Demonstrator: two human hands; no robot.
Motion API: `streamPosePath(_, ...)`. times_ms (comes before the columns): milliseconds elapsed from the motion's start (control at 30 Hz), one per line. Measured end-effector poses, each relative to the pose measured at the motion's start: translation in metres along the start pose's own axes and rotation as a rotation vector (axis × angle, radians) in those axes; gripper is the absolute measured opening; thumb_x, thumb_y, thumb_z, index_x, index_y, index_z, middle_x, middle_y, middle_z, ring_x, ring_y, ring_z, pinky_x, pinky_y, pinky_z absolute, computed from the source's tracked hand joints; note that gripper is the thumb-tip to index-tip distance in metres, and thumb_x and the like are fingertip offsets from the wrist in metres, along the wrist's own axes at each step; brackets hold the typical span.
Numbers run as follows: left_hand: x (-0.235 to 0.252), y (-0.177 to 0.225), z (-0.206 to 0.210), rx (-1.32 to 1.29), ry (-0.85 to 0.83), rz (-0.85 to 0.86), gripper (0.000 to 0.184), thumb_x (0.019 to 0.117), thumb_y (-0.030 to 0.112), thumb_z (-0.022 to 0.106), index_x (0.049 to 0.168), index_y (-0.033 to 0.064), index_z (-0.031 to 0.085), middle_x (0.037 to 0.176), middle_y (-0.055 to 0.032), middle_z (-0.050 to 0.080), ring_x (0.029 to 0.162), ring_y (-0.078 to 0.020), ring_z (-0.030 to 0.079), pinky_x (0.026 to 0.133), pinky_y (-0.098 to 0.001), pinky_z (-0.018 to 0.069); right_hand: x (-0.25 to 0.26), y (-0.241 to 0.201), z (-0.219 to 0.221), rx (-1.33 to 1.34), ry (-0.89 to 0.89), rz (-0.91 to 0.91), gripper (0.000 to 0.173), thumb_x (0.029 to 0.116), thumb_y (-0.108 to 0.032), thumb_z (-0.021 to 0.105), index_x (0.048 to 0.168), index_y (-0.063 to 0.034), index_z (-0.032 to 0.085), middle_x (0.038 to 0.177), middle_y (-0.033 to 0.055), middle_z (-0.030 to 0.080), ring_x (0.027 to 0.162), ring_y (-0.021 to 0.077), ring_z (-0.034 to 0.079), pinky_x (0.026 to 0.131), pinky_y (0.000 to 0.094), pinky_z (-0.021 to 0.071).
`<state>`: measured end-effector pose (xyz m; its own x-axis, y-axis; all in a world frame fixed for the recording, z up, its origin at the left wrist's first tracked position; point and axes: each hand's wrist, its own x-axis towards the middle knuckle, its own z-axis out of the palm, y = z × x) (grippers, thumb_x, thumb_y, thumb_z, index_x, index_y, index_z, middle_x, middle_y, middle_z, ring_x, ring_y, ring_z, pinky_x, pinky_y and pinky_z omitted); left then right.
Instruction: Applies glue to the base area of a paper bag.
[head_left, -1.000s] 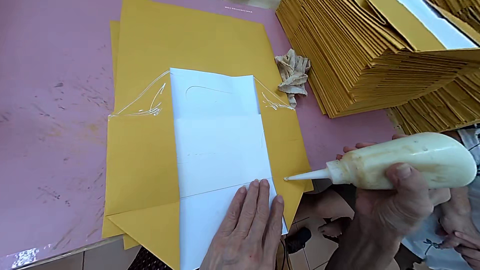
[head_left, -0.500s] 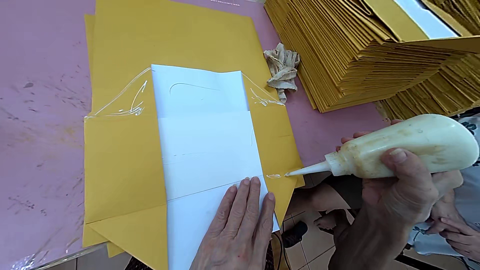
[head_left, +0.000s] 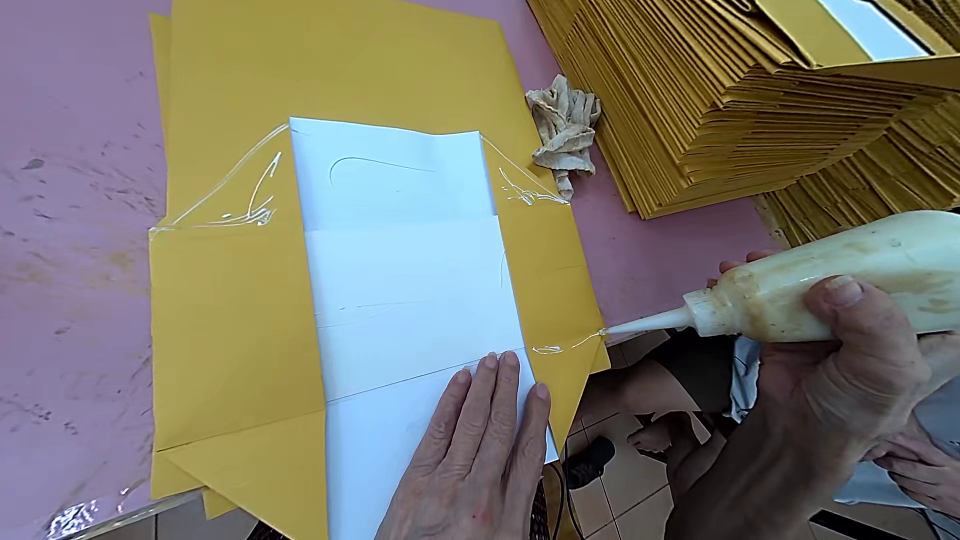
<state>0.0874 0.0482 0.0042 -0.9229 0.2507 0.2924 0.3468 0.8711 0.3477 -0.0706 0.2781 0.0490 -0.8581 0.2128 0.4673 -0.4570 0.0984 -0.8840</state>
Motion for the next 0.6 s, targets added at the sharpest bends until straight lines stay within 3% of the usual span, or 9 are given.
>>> streamPosePath(233, 0.000, 0.000, 0.000, -0.018, 0.002, 0.002, 0.046, 0.1068, 0.029, 0.047, 0.139, -0.0006, 0.059, 0.141, -0.0278, 0.058, 0.132, -0.0415, 0.057, 0.114, -0.0488, 0.0389, -0.008, -0.003, -0.004, 0.010, -0.056, 0.014, 0.067, 0.0693, -0.021, 0.086, 0.123, -0.0107, 0.047, 0.101, 0.0080, 0.072, 0.090, 0.0293, 0.075, 0.077, 0.0490, 0.0656)
streamPosePath(333, -0.001, 0.000, 0.001, -0.017, 0.014, 0.002, 0.046, 0.1068, 0.030, 0.047, 0.139, 0.0002, 0.059, 0.141, -0.0271, 0.058, 0.132, -0.0408, 0.057, 0.114, -0.0486, 0.0387, -0.014, -0.006, -0.006, 0.020, -0.091, 0.039, 0.077, 0.0660, -0.029, 0.090, 0.127, -0.0096, 0.048, 0.100, 0.0087, 0.073, 0.088, 0.0283, 0.075, 0.076, 0.0466, 0.0656)
streamPosePath(600, 0.000, 0.000, 0.000, -0.002, 0.016, 0.003, 0.046, 0.1068, 0.031, 0.047, 0.139, 0.0007, 0.059, 0.141, -0.0268, 0.059, 0.132, -0.0402, 0.057, 0.114, -0.0479, 0.0390, -0.037, -0.014, -0.009, 0.056, -0.204, 0.032, 0.084, 0.0649, -0.032, 0.093, 0.131, -0.0061, 0.048, 0.098, 0.0092, 0.074, 0.086, 0.0269, 0.076, 0.074, 0.0444, 0.0659)
